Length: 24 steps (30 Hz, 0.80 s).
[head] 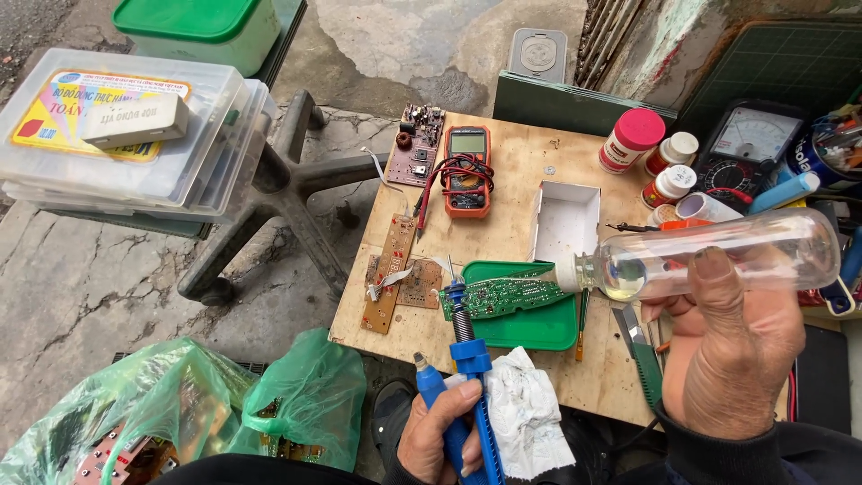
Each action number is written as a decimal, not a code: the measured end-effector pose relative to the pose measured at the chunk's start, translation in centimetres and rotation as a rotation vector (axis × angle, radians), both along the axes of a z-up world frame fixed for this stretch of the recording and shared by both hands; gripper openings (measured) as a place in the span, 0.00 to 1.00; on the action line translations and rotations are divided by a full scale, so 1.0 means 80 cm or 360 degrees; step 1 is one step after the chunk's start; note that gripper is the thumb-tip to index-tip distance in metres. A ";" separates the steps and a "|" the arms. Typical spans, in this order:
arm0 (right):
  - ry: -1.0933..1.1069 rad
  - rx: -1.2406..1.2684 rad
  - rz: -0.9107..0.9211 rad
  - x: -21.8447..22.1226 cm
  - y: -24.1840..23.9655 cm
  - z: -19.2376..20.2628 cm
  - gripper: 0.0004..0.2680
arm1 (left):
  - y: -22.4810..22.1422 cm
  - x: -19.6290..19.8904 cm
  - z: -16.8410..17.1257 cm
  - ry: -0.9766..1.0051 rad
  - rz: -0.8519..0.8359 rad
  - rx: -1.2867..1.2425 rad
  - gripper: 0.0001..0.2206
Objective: Using a soldering iron and a desoldering pump to remove components from a printed circuit board at a repair station.
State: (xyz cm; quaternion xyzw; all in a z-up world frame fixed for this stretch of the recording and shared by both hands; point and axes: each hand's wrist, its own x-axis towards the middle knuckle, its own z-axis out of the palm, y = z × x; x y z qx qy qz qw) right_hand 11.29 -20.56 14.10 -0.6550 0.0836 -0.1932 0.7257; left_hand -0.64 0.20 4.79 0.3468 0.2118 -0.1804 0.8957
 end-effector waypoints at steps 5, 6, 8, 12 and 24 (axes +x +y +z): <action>-0.0070 0.0110 0.0121 0.002 0.005 -0.001 0.18 | -0.004 -0.005 -0.013 0.0145 0.0102 -0.0224 0.29; -0.0069 0.0111 0.0118 0.002 0.007 -0.001 0.18 | -0.004 -0.006 -0.014 0.0146 0.0100 -0.0222 0.29; 0.0004 0.0115 0.0086 0.001 0.009 -0.001 0.18 | -0.004 -0.008 -0.018 0.0121 0.0064 -0.0345 0.28; 0.0026 0.0075 0.0069 0.001 0.008 0.000 0.18 | -0.004 -0.014 -0.046 0.0212 0.0060 -0.0491 0.27; -0.0008 0.0006 0.0048 -0.003 0.015 0.004 0.20 | -0.004 -0.014 -0.060 0.0129 0.0017 -0.0436 0.22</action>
